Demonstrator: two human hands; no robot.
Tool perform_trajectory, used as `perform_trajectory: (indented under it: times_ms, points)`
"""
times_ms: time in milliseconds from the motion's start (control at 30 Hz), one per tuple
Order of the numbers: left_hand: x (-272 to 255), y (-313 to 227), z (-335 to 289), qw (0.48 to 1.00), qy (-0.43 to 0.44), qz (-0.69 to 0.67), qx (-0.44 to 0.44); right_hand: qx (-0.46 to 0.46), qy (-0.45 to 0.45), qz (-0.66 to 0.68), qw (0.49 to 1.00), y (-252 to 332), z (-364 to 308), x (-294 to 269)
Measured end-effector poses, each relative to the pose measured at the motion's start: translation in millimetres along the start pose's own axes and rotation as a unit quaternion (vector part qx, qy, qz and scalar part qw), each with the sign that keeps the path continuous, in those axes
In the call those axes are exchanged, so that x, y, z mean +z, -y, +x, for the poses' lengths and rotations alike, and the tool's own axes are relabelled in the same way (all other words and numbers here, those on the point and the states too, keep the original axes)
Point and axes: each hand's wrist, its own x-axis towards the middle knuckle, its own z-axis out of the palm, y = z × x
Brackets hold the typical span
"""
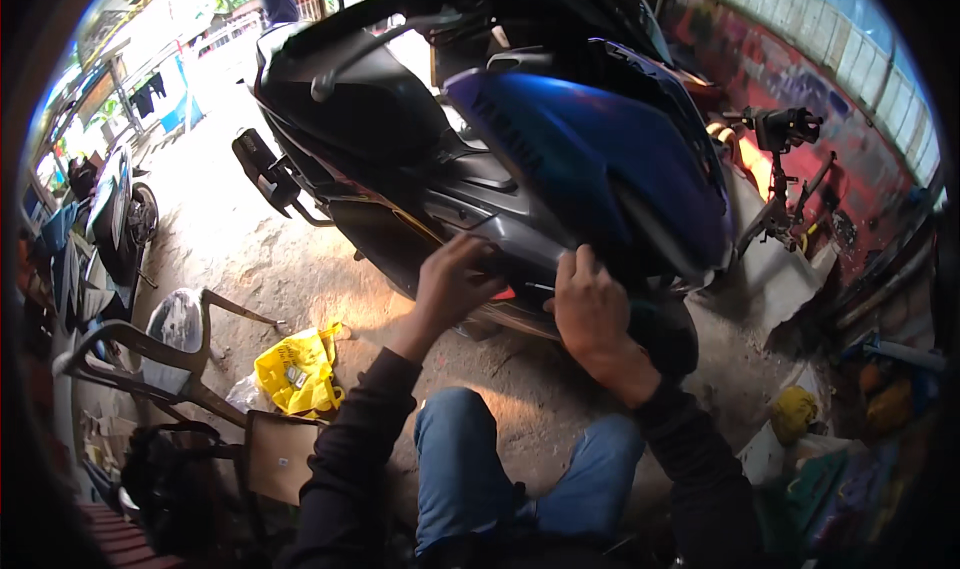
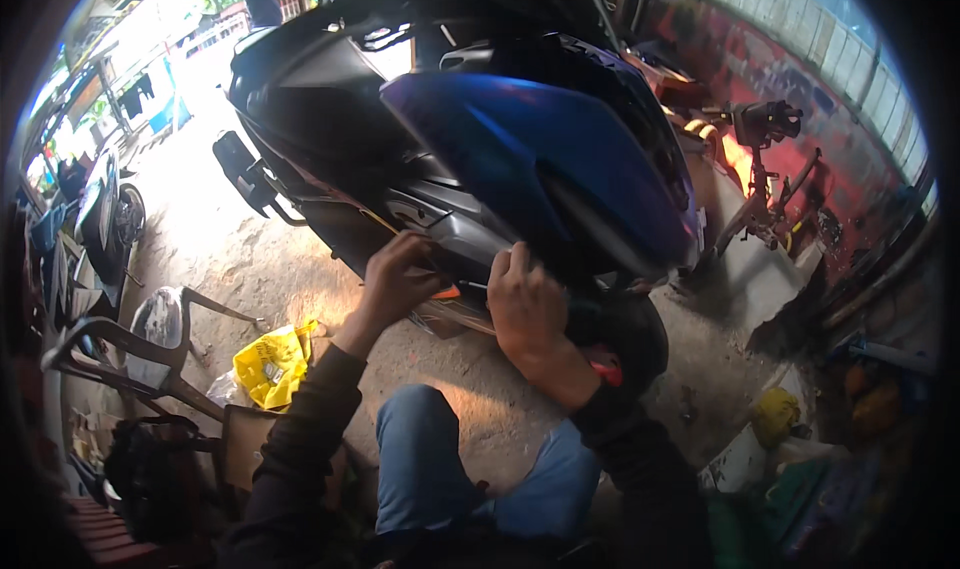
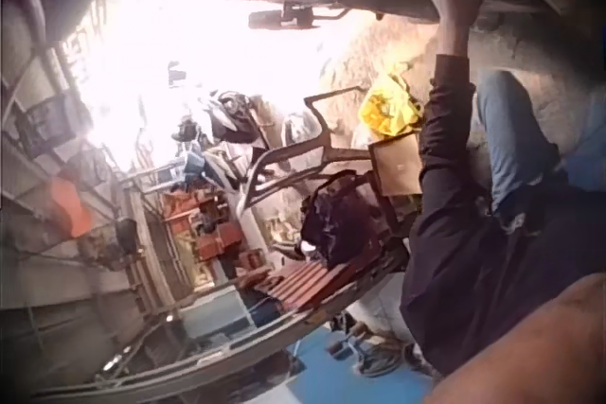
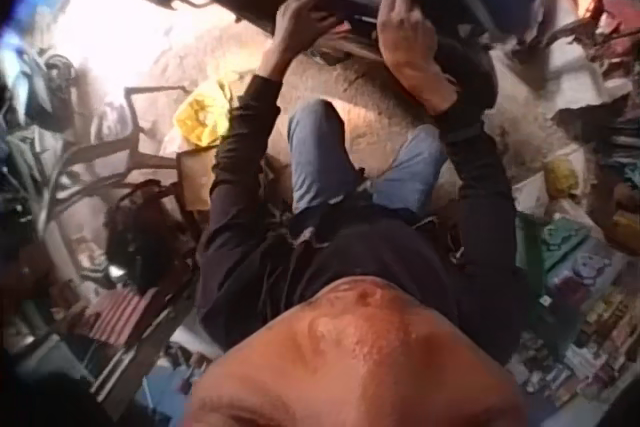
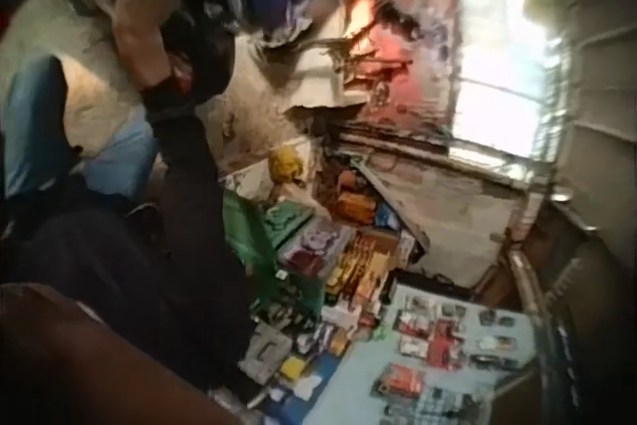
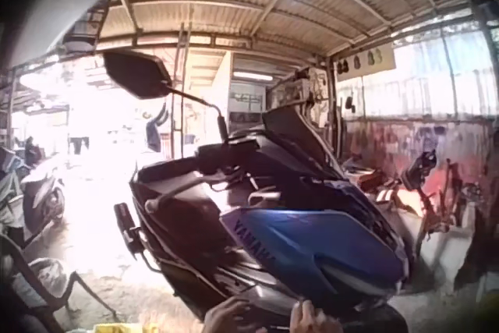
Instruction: The person removes and detaches components of a motorcycle fairing. They use their hands to pull and unclip plastic panels, reach inside the frame to disconnect wiring connectors, and use a screwdriver to loosen internal fasteners.
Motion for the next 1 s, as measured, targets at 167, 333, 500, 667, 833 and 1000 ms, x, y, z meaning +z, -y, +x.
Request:
perform_trajectory:
  times_ms: [167,333,500,667,833,1000]
  points:
    - [-11.6,-50.2,33.2,0.987,0.097,0.068,-0.105,0.011,0.024,0.081,0.996,-13.3,-9.0,-27.7]
    - [-11.3,-49.4,54.2,0.959,0.244,0.110,-0.099,0.064,0.058,0.194,0.977,-39.4,-14.9,-50.8]
    - [-4.3,-53.7,66.7,0.946,0.287,0.113,-0.101,0.103,0.080,0.140,0.982,-30.9,-9.3,-51.2]
    - [-8.6,-58.1,66.5,0.936,0.294,0.123,-0.152,0.159,0.108,0.139,0.971,-23.3,-5.5,-48.3]
    - [-11.3,-48.8,64.9,0.925,0.322,0.133,-0.151,0.181,0.168,0.132,0.960,-14.7,-2.8,-56.1]
    - [-29.2,-64.2,74.0,0.924,0.336,0.091,-0.158,0.203,0.170,0.164,0.950,-32.6,9.7,-65.7]
